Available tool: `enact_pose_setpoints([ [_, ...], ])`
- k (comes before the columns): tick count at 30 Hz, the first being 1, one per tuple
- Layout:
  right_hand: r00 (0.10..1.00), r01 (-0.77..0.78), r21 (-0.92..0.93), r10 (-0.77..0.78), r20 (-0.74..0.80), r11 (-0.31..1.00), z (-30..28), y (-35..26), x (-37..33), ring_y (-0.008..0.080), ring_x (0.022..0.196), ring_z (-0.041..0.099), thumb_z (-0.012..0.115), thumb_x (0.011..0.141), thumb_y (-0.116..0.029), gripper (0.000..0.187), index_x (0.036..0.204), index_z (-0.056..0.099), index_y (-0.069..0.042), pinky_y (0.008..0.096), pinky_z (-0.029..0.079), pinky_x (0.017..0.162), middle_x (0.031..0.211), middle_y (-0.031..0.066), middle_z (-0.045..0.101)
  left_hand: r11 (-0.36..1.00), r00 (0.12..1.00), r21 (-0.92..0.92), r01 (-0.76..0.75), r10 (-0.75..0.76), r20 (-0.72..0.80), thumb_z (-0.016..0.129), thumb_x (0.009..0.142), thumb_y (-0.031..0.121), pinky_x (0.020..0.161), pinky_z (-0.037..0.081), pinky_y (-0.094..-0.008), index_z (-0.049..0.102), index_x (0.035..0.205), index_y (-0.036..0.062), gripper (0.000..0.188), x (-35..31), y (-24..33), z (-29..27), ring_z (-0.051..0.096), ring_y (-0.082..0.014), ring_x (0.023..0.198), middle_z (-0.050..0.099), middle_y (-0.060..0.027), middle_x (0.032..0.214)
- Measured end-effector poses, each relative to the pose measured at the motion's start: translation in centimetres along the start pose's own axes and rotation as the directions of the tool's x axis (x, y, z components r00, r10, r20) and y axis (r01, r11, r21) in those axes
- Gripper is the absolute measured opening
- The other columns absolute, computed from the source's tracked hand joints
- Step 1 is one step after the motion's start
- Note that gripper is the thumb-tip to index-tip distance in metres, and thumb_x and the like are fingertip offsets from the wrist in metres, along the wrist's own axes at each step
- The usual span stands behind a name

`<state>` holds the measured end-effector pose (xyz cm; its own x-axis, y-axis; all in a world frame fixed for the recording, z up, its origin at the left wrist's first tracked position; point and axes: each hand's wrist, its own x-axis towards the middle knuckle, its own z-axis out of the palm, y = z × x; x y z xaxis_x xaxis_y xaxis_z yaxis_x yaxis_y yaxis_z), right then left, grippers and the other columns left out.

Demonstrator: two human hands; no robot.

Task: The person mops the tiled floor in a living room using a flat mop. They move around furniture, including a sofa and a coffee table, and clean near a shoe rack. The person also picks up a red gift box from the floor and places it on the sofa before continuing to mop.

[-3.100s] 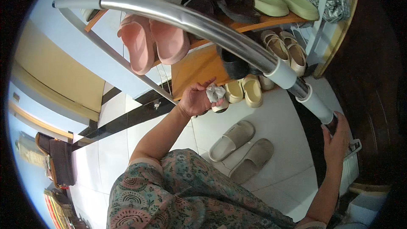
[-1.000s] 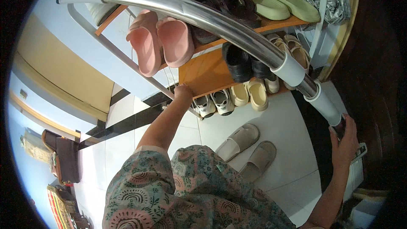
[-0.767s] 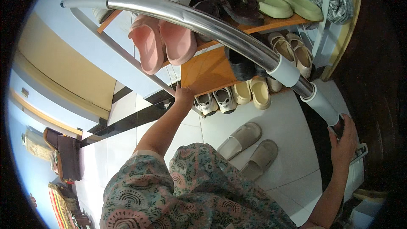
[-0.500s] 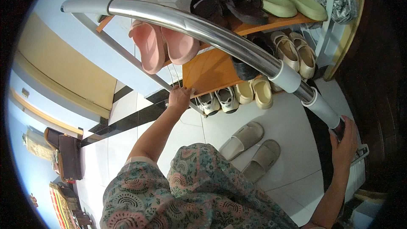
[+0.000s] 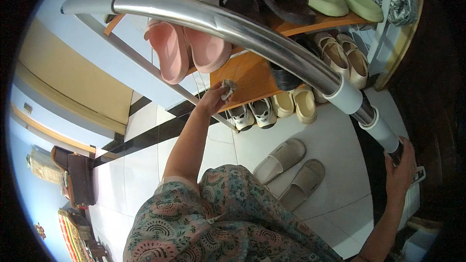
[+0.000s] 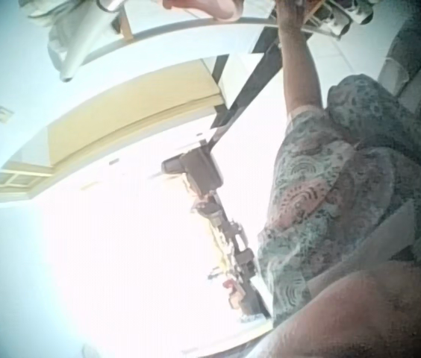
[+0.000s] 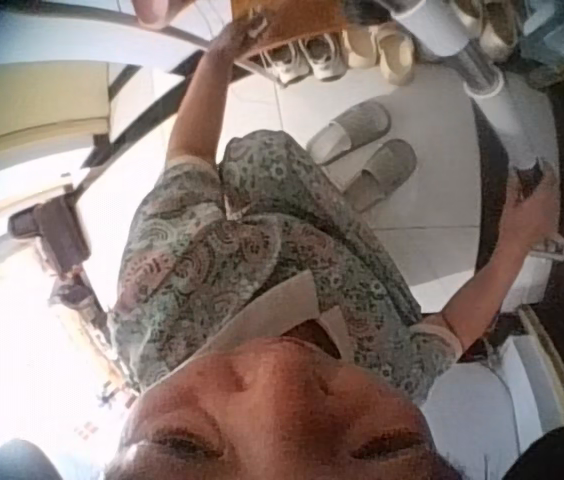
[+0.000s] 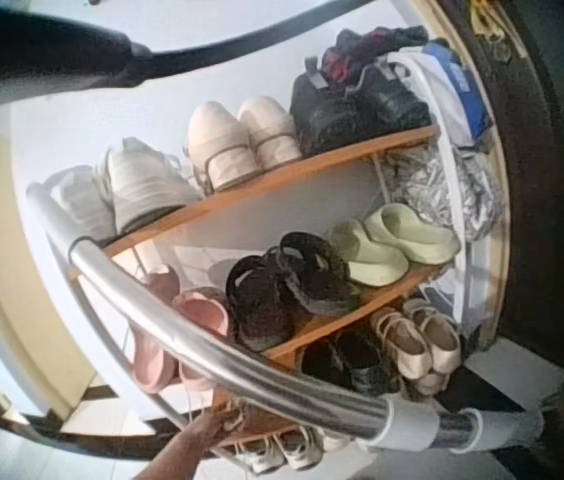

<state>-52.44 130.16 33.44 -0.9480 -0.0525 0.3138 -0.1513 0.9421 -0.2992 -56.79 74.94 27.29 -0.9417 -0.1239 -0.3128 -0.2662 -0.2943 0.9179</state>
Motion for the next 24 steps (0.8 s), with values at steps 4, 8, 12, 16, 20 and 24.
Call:
enact_pose_setpoints([
  [4, 0.999, -0.044, 0.004, 0.044, 0.006, 0.999, 0.1, -0.4, 0.2, 0.0317, 0.113, 0.044, 0.067, 0.069, -0.002, 0.061, 0.123, 0.04, -0.009, 0.0448, 0.04, 0.091, 0.121, 0.0142, 0.045, 0.917, 0.988, 0.397, 0.033, 0.029, -0.15, 0.042, 0.088, 0.006, 0.068, 0.049, -0.0311, 0.053, 0.108, 0.0016, 0.023, 1.3, -1.7, -0.8, 0.057, -0.0186, 0.08, 0.056, -0.009, 0.098],
  [8, 1.0, -0.02, -0.046, 0.02, -0.012, 0.999, 0.4, -0.2, 0.4, 0.0319, 0.113, 0.044, 0.067, 0.068, -0.002, 0.061, 0.122, 0.04, -0.009, 0.0454, 0.04, 0.091, 0.121, 0.0141, 0.045, 0.079, 0.749, 0.982, -0.174, 0.658, 0.079, 0.052, 0.073, -0.001, 0.072, 0.046, -0.0372, 0.06, 0.099, 0.0074, 0.028, 1.7, -4.2, -1.6, 0.054, -0.0294, 0.082, 0.051, -0.0136, 0.089],
  [12, 0.999, -0.019, -0.035, 0.018, -0.039, 0.999, 0.6, 0.2, 0.3, 0.0323, 0.114, 0.043, 0.067, 0.068, -0.002, 0.061, 0.122, 0.04, -0.009, 0.0465, 0.039, 0.092, 0.121, 0.0143, 0.045, -0.168, 0.702, 0.961, -0.221, 0.656, 0.276, 0.056, 0.07, -0.002, 0.077, 0.045, -0.0394, 0.058, 0.102, 0.0105, 0.035, -1.6, -5.2, 3.1, 0.05, -0.0334, 0.091, 0.048, -0.0123, 0.102],
  [16, 0.999, -0.033, -0.034, 0.032, -0.041, 0.999, 0.7, 0.0, 0.5, 0.033, 0.116, 0.041, 0.066, 0.069, -0.001, 0.06, 0.122, 0.04, -0.009, 0.047, 0.037, 0.094, 0.123, 0.0149, 0.044, -0.157, 0.736, 0.947, -0.279, 0.599, 0.316, 0.057, 0.072, 0.0, 0.08, 0.045, -0.0391, 0.057, 0.105, 0.0076, 0.034, -1.8, -4.6, 2.3, 0.049, -0.0336, 0.097, 0.049, -0.0137, 0.109],
  [20, 0.995, -0.087, 0.027, 0.088, -0.037, 0.996, 0.8, 0.1, 0.5, 0.0335, 0.117, 0.04, 0.066, 0.069, -0.001, 0.058, 0.121, 0.041, -0.009, 0.0469, 0.036, 0.095, 0.124, 0.0152, 0.043, 0.04, 0.747, 0.96, -0.276, 0.638, 0.188, 0.055, 0.084, 0.016, 0.076, 0.044, -0.0346, 0.057, 0.102, 0.0009, 0.023, 3.4, -3.9, -2.6, 0.056, -0.0294, 0.088, 0.056, -0.0159, 0.094],
  [24, 0.998, -0.024, -0.008, 0.024, -0.059, 1.0, 0.5, 0.1, 0.4, 0.0336, 0.114, 0.043, 0.065, 0.068, 0.002, 0.058, 0.121, 0.043, -0.009, 0.0455, 0.037, 0.094, 0.122, 0.0153, 0.044, 0.505, 0.647, 0.862, -0.035, 0.669, -0.366, 0.048, 0.085, 0.021, 0.079, 0.043, -0.0362, 0.055, 0.109, 0.0025, 0.031, 8.0, -1.6, -4.2, 0.055, -0.0283, 0.096, 0.056, -0.0177, 0.104],
])
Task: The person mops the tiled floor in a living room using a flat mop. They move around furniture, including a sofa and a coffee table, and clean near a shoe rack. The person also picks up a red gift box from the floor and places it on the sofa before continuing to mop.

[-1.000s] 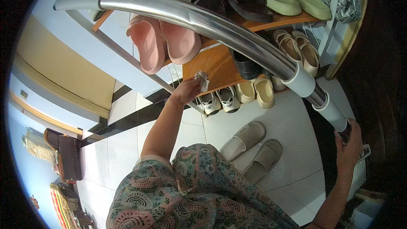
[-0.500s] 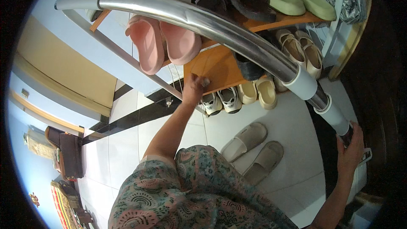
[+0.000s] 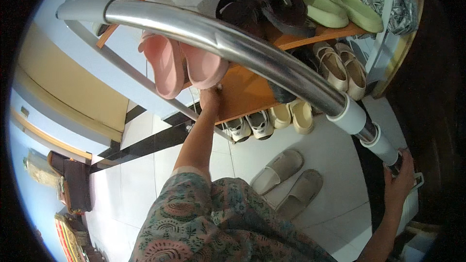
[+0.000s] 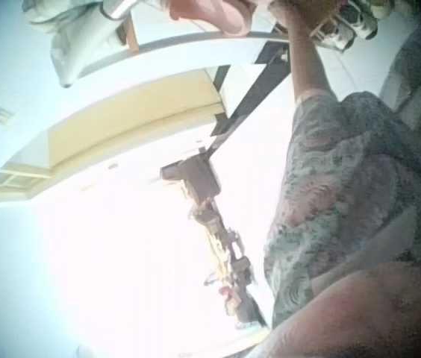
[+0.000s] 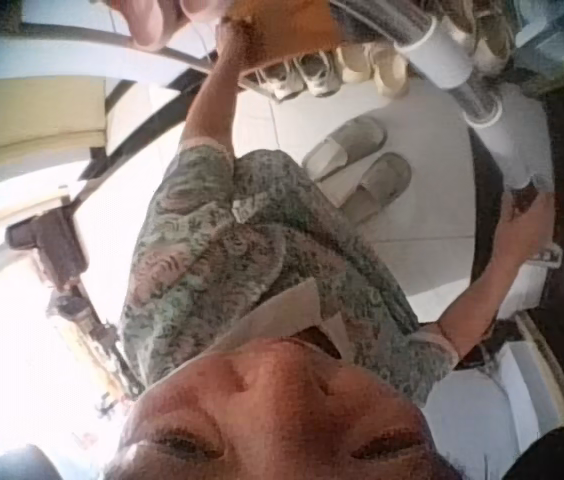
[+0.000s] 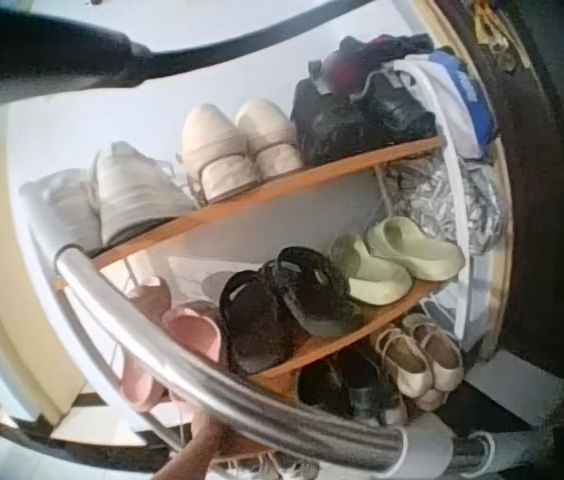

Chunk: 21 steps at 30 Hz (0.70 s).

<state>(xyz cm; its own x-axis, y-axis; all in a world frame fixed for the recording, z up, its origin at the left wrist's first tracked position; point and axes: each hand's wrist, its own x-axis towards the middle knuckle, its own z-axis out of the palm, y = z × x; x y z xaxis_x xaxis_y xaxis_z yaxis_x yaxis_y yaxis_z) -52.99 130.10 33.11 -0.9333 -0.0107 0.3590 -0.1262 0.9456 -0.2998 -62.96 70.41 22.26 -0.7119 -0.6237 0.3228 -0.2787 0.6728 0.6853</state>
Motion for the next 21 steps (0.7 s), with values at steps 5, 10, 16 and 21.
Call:
enact_pose_setpoints([
  [5, 0.992, -0.113, 0.12, 0.104, 0.077, 0.986, -0.8, -1.7, 0.3, 0.0327, 0.11, 0.047, 0.063, 0.067, 0.007, 0.055, 0.116, 0.045, -0.007, 0.0436, 0.038, 0.091, 0.119, 0.0146, 0.047, 0.954, 0.964, 0.229, 0.194, -0.229, 0.137, 0.044, 0.084, 0.019, 0.088, 0.038, -0.0383, 0.052, 0.115, 0.0063, 0.035, 2.0, 3.7, 3.8, 0.049, -0.0301, 0.105, 0.052, -0.0169, 0.116],
  [10, 0.996, -0.051, -0.017, 0.052, 0.069, 0.999, -0.4, -1.2, 0.1, 0.0309, 0.112, 0.046, 0.06, 0.076, -0.001, 0.051, 0.123, 0.039, -0.004, 0.043, 0.04, 0.091, 0.119, 0.0169, 0.047, 0.815, 0.768, 0.107, -0.57, 0.483, 0.42, 0.053, 0.074, 0.007, 0.085, 0.041, -0.0401, 0.054, 0.109, 0.0046, 0.036, -5.5, 7.7, 4.3, 0.048, -0.0332, 0.098, 0.051, -0.0171, 0.108],
  [16, 1.0, 0.005, 0.002, -0.005, 0.03, 1.0, -0.6, -0.5, 0.0, 0.031, 0.11, 0.048, 0.06, 0.075, 0.001, 0.051, 0.122, 0.04, -0.004, 0.0419, 0.04, 0.09, 0.116, 0.0169, 0.049, 0.77, 0.658, 0.026, -0.637, 0.526, 0.539, 0.053, 0.077, 0.008, 0.09, 0.041, -0.0365, 0.053, 0.116, 0.0107, 0.04, -9.6, 6.2, -1.7, 0.048, -0.0302, 0.106, 0.049, -0.0124, 0.119],
  [21, 0.996, -0.08, 0.122, 0.075, 0.047, 0.989, -0.7, -1.3, -0.5, 0.0303, 0.107, 0.049, 0.062, 0.07, 0.005, 0.051, 0.117, 0.043, -0.004, 0.0407, 0.041, 0.088, 0.114, 0.0159, 0.05, 0.913, 0.915, 0.333, -0.235, 0.092, 0.393, 0.044, 0.087, 0.017, 0.085, 0.043, -0.0379, 0.055, 0.11, 0.0047, 0.028, -1.6, 3.4, 2.8, 0.053, -0.0317, 0.101, 0.054, -0.0158, 0.112],
])
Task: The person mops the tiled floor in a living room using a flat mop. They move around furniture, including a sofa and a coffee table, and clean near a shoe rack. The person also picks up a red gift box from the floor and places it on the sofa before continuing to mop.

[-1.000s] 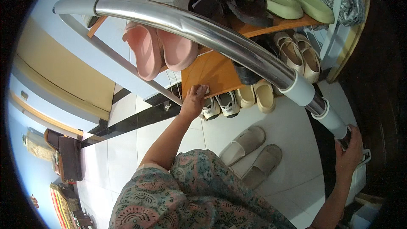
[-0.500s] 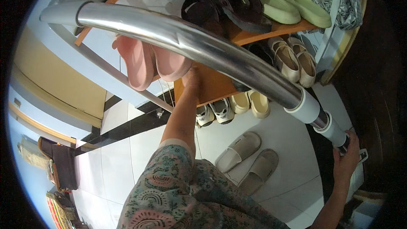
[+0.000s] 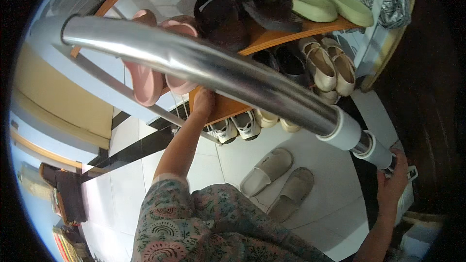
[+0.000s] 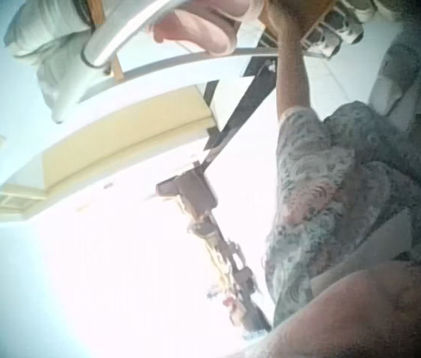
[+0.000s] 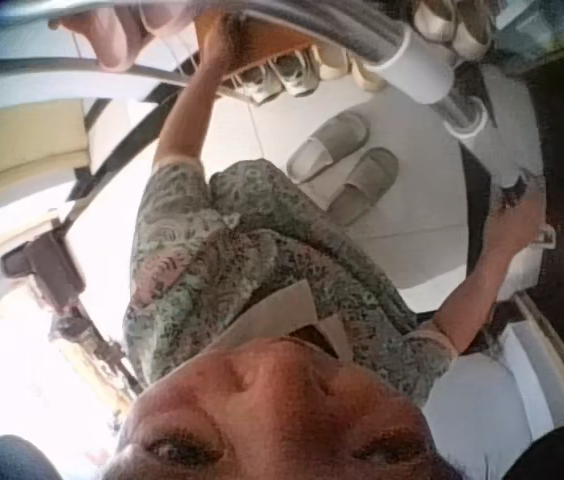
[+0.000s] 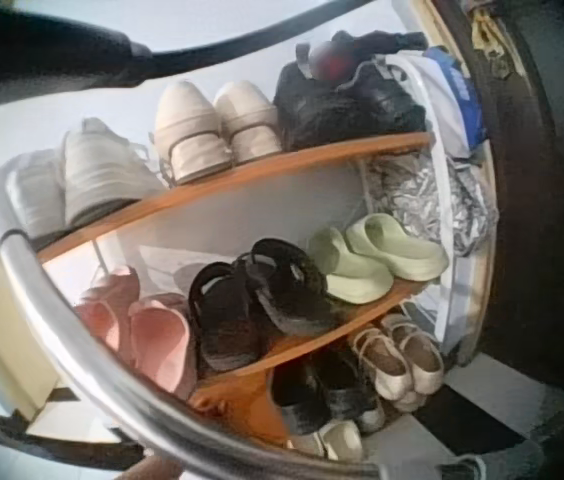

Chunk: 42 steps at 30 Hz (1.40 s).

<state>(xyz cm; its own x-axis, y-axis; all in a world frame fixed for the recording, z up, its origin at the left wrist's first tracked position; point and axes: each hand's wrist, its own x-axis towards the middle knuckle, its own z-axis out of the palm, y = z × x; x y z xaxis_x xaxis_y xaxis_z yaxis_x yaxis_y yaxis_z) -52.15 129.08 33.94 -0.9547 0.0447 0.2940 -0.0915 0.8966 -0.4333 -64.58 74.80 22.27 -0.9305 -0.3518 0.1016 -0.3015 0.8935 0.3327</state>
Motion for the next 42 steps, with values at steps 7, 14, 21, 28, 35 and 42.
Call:
enact_pose_setpoints([
  [7, 0.987, 0.16, -0.065, -0.159, 0.033, 0.985, 0.4, -0.1, -0.4, 0.0328, 0.1, 0.052, 0.072, 0.06, 0.001, 0.055, 0.109, 0.048, -0.003, 0.0422, 0.043, 0.084, 0.108, 0.0159, 0.052, 0.946, 0.946, 0.06, -0.319, 0.322, -0.039, 0.038, 0.09, 0.018, 0.097, 0.035, -0.0405, 0.043, 0.123, 0.0027, 0.036, 12.7, 1.4, 8.2, 0.046, -0.0302, 0.112, 0.044, -0.0168, 0.126],
  [14, 0.998, 0.055, -0.078, -0.052, 0.036, 0.995, -0.5, 0.1, 0.2, 0.0315, 0.099, 0.054, 0.07, 0.064, 0.0, 0.055, 0.113, 0.047, -0.004, 0.0402, 0.044, 0.082, 0.11, 0.0151, 0.053, 0.711, 0.805, -0.493, -0.501, 0.592, 0.036, 0.045, 0.085, 0.017, 0.101, 0.03, -0.0371, 0.04, 0.126, 0.0025, 0.044, 0.8, 5.3, 3.6, 0.036, -0.0322, 0.121, 0.041, -0.0192, 0.129],
  [21, 0.974, 0.146, -0.127, -0.165, -0.154, 0.981, -0.5, 0.9, 0.8, 0.0316, 0.107, 0.05, 0.066, 0.071, -0.005, 0.055, 0.12, 0.042, -0.005, 0.0411, 0.042, 0.088, 0.117, 0.016, 0.048, 0.744, 0.722, 0.117, -0.658, 0.667, -0.182, 0.054, 0.082, 0.011, 0.096, 0.039, -0.0345, 0.052, 0.117, 0.0033, 0.036, -5.8, 7.5, 3.8, 0.044, -0.0267, 0.117, 0.05, -0.0143, 0.122],
  [28, 0.982, 0.144, -0.159, -0.161, -0.097, 0.977, -0.2, 1.8, 0.0, 0.0327, 0.112, 0.046, 0.066, 0.073, -0.008, 0.055, 0.122, 0.041, -0.005, 0.0433, 0.039, 0.091, 0.121, 0.0166, 0.046, 0.799, 0.861, -0.328, -0.504, 0.492, -0.128, 0.055, 0.077, 0.003, 0.082, 0.047, -0.0339, 0.06, 0.105, 0.0093, 0.03, -10.2, 9.7, 1.9, 0.057, -0.0268, 0.098, 0.059, -0.012, 0.108],
  [35, 0.98, 0.152, -0.128, -0.166, -0.109, 0.98, -0.2, 1.3, -0.2, 0.0331, 0.11, 0.047, 0.066, 0.073, -0.009, 0.058, 0.124, 0.04, -0.008, 0.0433, 0.04, 0.09, 0.121, 0.0163, 0.047, 0.937, 0.508, -0.293, -0.192, 0.351, 0.787, 0.05, 0.082, 0.028, 0.072, 0.043, -0.0384, 0.057, 0.085, 0.0028, 0.026, -17.5, 10.2, 7.0, 0.056, -0.0246, 0.075, 0.059, -0.0134, 0.08],
  [42, 0.986, 0.141, -0.108, -0.15, -0.079, 0.984, -0.9, 0.7, -0.7, 0.0334, 0.105, 0.05, 0.068, 0.068, -0.006, 0.054, 0.118, 0.045, -0.007, 0.0415, 0.041, 0.088, 0.114, 0.0161, 0.051, 0.985, 0.213, -0.126, -0.121, 0.15, 0.966, 0.064, 0.072, 0.05, 0.087, 0.043, -0.0392, 0.042, 0.122, 0.0002, 0.074, -24.1, 6.7, 14.3, 0.053, -0.0335, 0.103, 0.053, -0.0226, 0.113],
])
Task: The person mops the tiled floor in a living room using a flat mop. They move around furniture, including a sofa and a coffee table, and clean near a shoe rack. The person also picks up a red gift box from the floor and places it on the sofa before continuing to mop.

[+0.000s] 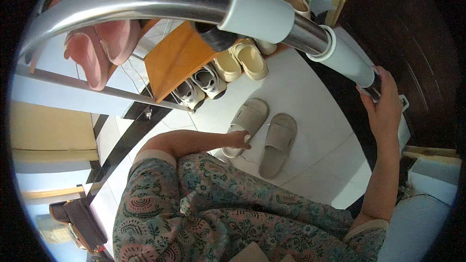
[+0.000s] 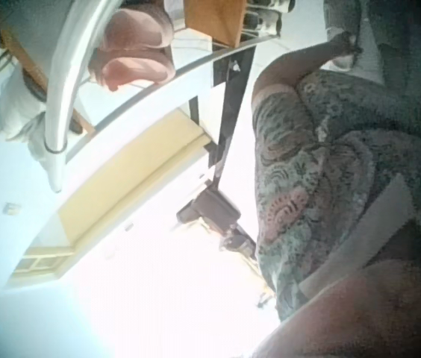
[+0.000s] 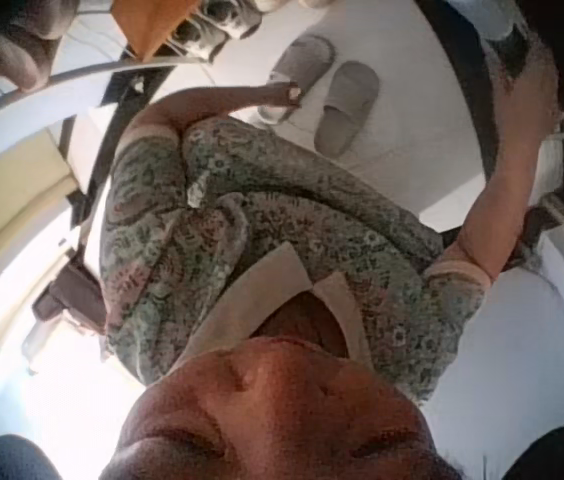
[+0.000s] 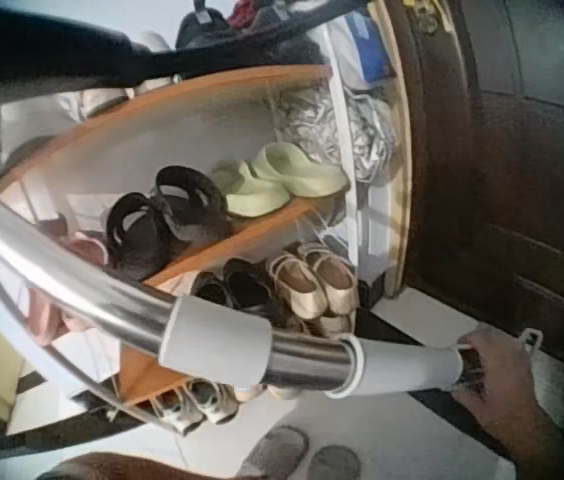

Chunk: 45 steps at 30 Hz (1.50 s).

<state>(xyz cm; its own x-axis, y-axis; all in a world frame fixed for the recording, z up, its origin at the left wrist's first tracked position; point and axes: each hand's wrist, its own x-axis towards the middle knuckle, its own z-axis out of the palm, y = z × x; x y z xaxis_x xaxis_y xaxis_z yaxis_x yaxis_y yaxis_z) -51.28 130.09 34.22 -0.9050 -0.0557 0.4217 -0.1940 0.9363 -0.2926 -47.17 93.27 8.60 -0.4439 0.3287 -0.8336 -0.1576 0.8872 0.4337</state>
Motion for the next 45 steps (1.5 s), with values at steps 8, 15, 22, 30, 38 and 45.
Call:
enact_pose_setpoints([
  [8, 1.0, -0.026, 0.018, 0.026, 0.004, 0.999, -0.8, -0.4, -0.4, 0.0338, 0.1, 0.052, 0.069, 0.065, -0.003, 0.053, 0.113, 0.047, -0.008, 0.04, 0.043, 0.082, 0.107, 0.0149, 0.052, 0.989, 0.992, -0.094, 0.114, -0.118, -0.042, 0.065, 0.066, 0.06, 0.086, 0.044, -0.0412, 0.031, 0.127, -0.0052, 0.096, 2.4, 5.6, 3.4, 0.049, -0.0317, 0.108, 0.049, -0.0221, 0.116],
  [15, 1.0, -0.007, 0.031, 0.007, -0.005, 0.999, -1.8, -0.1, -0.8, 0.0332, 0.097, 0.053, 0.07, 0.062, -0.002, 0.055, 0.111, 0.047, -0.009, 0.0406, 0.044, 0.079, 0.105, 0.0132, 0.052, 0.979, 0.991, 0.18, 0.093, -0.073, -0.113, 0.055, 0.078, 0.051, 0.078, 0.046, -0.0436, 0.043, 0.116, -0.0028, 0.067, 2.1, 5.8, 2.1, 0.057, -0.0337, 0.095, 0.056, -0.0201, 0.104],
  [22, 1.0, 0.016, 0.027, -0.016, -0.017, 1.0, -2.0, 0.0, -1.1, 0.0331, 0.097, 0.053, 0.071, 0.061, -0.001, 0.054, 0.109, 0.047, -0.008, 0.0405, 0.044, 0.079, 0.106, 0.0137, 0.052, 0.996, 0.902, 0.086, -0.03, 0.064, -0.426, 0.047, 0.084, 0.031, 0.079, 0.043, -0.0467, 0.043, 0.112, 0.0025, 0.04, 2.4, 3.3, 1.4, 0.055, -0.04, 0.093, 0.057, -0.0229, 0.099],
  [30, 0.998, 0.002, 0.053, 0.001, -0.06, 0.999, -2.2, 0.8, -1.2, 0.0319, 0.106, 0.051, 0.068, 0.067, -0.003, 0.057, 0.118, 0.044, -0.006, 0.0402, 0.044, 0.085, 0.115, 0.015, 0.05, 0.904, 0.602, 0.115, -0.411, 0.364, -0.711, 0.046, 0.083, 0.018, 0.071, 0.045, -0.0446, 0.051, 0.104, 0.0029, 0.026, -5.4, 4.9, -6.8, 0.058, -0.0387, 0.08, 0.059, -0.0227, 0.083],
  [38, 0.99, -0.09, 0.037, 0.093, -0.105, 0.995, -3.7, 1.5, -0.8, 0.0318, 0.107, 0.05, 0.064, 0.074, -0.005, 0.05, 0.119, 0.043, -0.004, 0.041, 0.042, 0.087, 0.116, 0.0167, 0.049, 0.853, 0.319, 0.074, -0.516, 0.271, -0.908, 0.06, 0.077, 0.012, 0.08, 0.046, -0.0309, 0.055, 0.109, -0.002, 0.035, -20.0, 2.8, -13.8, 0.06, -0.0173, 0.086, 0.063, -0.0121, 0.096],
  [45, 0.987, -0.136, 0.1, 0.144, -0.074, 0.986, -4.5, 1.3, -1.1, 0.0325, 0.108, 0.049, 0.065, 0.073, -0.004, 0.051, 0.119, 0.043, -0.004, 0.0418, 0.041, 0.088, 0.117, 0.0172, 0.049, 0.561, 0.331, -0.162, -0.812, 0.214, -0.919, 0.058, 0.081, 0.017, 0.082, 0.045, -0.0293, 0.051, 0.116, -0.0001, 0.039, -23.4, 2.9, -15.4, 0.056, -0.0161, 0.094, 0.058, -0.0094, 0.107],
])
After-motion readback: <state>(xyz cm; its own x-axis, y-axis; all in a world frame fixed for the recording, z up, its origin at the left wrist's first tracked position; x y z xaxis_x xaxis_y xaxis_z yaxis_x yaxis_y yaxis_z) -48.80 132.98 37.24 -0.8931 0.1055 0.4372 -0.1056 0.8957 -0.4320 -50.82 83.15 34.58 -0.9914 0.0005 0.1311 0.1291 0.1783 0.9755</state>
